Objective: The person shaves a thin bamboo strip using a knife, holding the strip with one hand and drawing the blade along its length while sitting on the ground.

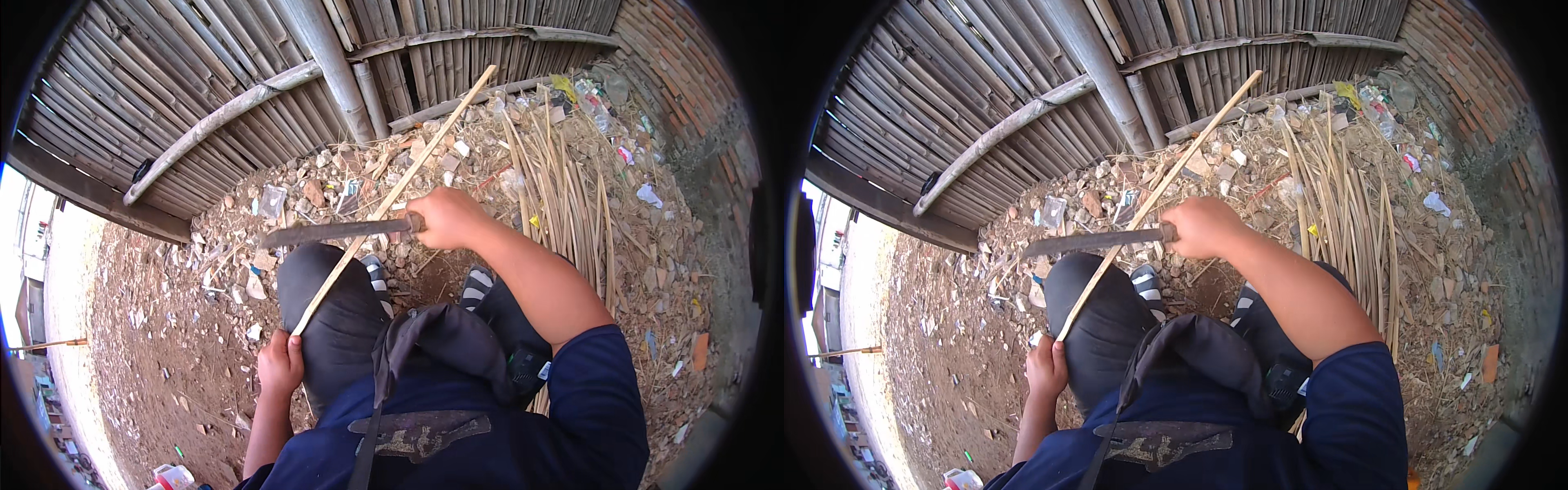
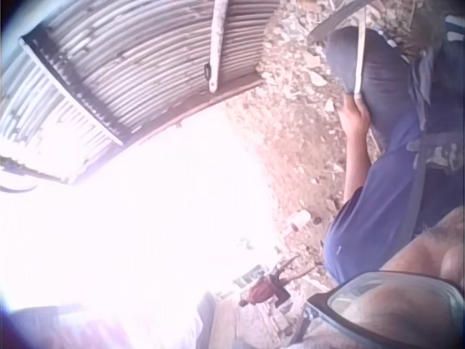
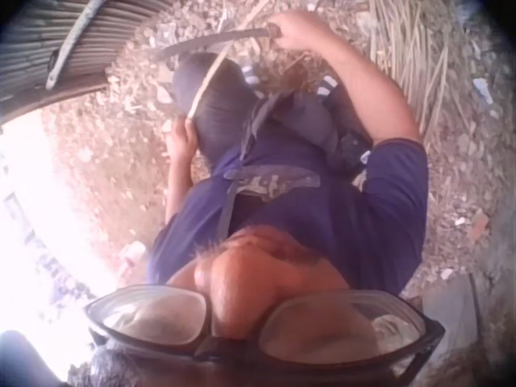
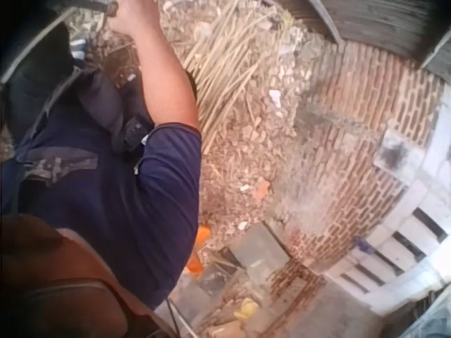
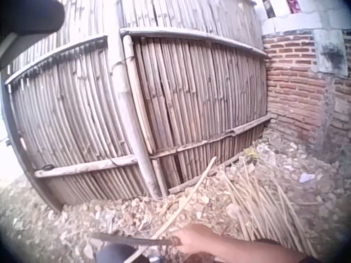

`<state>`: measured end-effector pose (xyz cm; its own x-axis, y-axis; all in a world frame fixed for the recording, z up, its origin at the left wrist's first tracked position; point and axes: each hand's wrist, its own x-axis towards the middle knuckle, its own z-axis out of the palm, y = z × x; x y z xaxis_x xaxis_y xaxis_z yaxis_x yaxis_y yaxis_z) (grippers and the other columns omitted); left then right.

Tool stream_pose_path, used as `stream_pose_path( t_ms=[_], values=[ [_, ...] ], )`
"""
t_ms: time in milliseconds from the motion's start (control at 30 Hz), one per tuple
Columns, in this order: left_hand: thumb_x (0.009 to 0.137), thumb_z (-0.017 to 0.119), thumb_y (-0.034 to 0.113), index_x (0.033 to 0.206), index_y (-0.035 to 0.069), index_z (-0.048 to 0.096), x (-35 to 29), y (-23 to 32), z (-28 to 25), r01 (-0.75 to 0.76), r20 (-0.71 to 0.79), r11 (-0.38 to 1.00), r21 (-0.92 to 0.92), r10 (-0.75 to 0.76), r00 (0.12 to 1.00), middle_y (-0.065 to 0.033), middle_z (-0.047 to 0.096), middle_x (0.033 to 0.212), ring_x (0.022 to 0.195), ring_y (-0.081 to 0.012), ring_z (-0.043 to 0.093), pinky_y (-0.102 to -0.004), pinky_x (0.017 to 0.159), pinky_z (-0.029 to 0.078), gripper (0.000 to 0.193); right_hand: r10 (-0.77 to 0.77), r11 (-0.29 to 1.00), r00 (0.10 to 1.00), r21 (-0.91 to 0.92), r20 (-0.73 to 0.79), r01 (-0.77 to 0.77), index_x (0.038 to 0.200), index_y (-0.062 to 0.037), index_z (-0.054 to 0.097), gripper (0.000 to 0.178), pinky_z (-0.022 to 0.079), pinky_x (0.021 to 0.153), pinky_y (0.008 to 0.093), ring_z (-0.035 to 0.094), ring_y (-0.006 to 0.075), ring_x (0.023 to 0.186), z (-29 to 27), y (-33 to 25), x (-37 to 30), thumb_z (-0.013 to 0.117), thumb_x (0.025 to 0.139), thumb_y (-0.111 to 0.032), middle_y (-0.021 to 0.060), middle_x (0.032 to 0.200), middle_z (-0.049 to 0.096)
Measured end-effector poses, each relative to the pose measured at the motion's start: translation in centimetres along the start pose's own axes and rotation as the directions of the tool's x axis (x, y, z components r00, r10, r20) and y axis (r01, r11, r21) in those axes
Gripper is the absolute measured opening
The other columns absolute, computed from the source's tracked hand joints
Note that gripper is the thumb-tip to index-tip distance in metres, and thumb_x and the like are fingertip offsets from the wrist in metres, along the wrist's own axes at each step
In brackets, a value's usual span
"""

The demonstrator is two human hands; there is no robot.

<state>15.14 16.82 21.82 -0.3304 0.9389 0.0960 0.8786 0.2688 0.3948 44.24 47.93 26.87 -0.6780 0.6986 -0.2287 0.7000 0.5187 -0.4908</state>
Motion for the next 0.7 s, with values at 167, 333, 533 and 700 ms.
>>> stream_pose_path(
  t_ms=[167, 333, 533, 700],
  values=[
    [0.1, 0.054, 0.035, 0.079, 0.007, 0.052, 0.3, 0.5, 0.0, -0.001, -0.037, 0.995, 0.102, 0.005, 0.999, -0.0201, 0.058, 0.06, 0.056, -0.0447, 0.06, -0.0539, 0.051, 0.045, 0.036, 0.272, 0.949, 0.937, 0.222, -0.219, -0.223, 0.098, -0.0061, 0.07, 0.024, 0.055, 0.08, 0.0454, 0.068, 0.0375, 0.088, -1.9, 6.6, 1.3, 0.066, 0.08, -0.021, 0.0188, 0.091, 0.071],
    [0.101, 0.053, 0.036, 0.079, 0.006, 0.053, 0.4, 0.4, -1.1, 0.0, 0.023, 0.989, 0.147, -0.003, 1.0, -0.02, 0.057, 0.059, 0.057, -0.0446, 0.06, -0.0538, 0.052, 0.045, 0.037, 0.126, 0.99, 0.979, -0.036, -0.159, -0.133, 0.101, -0.0064, 0.07, 0.027, 0.055, 0.077, 0.0449, 0.069, 0.0359, 0.086, -1.5, 2.5, 0.1, 0.07, 0.081, -0.023, 0.0177, 0.086, 0.071],
    [0.101, 0.051, 0.036, 0.078, 0.006, 0.051, 0.3, -0.6, 0.1, 0.007, 0.016, 1.0, 0.008, -0.007, 1.0, -0.0211, 0.057, 0.06, 0.058, -0.0465, 0.059, -0.0549, 0.053, 0.044, 0.039, 0.057, 0.985, 0.998, 0.165, 0.014, -0.059, 0.101, -0.005, 0.072, 0.033, 0.053, 0.078, 0.0443, 0.069, 0.0369, 0.089, -1.9, 2.9, -0.3, 0.074, 0.082, -0.031, 0.0186, 0.092, 0.071],
    [0.101, 0.051, 0.035, 0.078, 0.005, 0.051, 0.5, 0.4, -0.3, 0.016, 0.01, 0.999, 0.041, -0.016, 1.0, -0.0222, 0.057, 0.06, 0.058, -0.0473, 0.058, -0.0555, 0.053, 0.044, 0.038, 0.13, 0.989, 0.973, 0.092, -0.192, -0.114, 0.102, -0.0056, 0.072, 0.039, 0.054, 0.079, 0.0452, 0.068, 0.0376, 0.089, -2.5, 5.6, -0.3, 0.075, 0.082, -0.039, 0.0201, 0.09, 0.071]
  ],
)
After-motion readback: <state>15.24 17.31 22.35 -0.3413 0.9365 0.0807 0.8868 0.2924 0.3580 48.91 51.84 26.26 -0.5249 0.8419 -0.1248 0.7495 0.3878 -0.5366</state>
